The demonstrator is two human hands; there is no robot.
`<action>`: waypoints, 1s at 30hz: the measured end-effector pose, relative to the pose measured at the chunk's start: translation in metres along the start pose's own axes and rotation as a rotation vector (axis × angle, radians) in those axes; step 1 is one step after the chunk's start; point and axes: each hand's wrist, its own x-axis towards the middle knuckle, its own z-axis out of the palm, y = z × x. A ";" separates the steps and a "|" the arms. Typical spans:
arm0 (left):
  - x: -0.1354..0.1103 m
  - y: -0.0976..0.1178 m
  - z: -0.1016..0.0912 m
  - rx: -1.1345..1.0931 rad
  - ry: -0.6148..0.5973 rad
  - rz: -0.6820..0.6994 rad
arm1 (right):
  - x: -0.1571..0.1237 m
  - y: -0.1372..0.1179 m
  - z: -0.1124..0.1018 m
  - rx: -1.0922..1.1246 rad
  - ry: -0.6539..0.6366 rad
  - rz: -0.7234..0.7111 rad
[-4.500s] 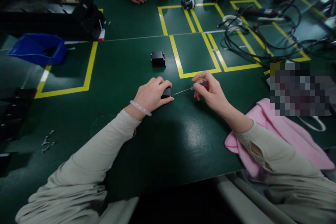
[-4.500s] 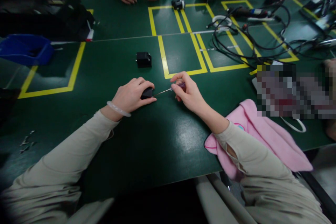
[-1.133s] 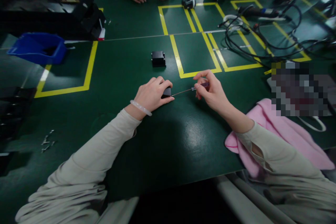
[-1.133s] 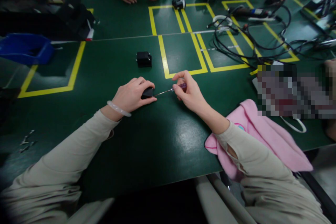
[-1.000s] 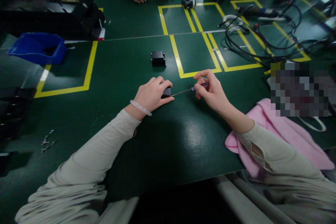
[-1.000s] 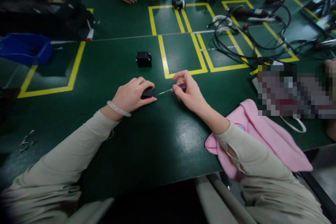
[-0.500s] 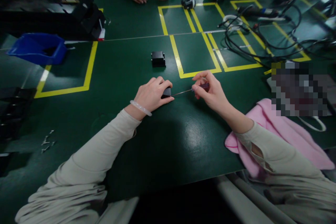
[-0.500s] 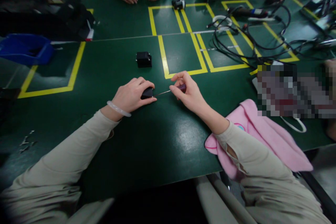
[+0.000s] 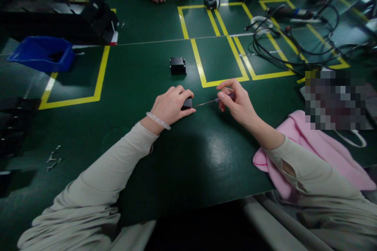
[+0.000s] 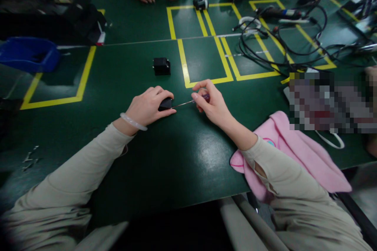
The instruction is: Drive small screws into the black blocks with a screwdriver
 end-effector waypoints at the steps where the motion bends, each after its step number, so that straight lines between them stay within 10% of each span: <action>1: 0.000 0.000 0.000 -0.001 -0.005 -0.003 | 0.000 0.001 0.000 -0.002 0.000 0.000; 30: 0.000 0.000 0.001 0.006 0.014 0.003 | 0.000 -0.002 0.001 -0.004 -0.006 -0.011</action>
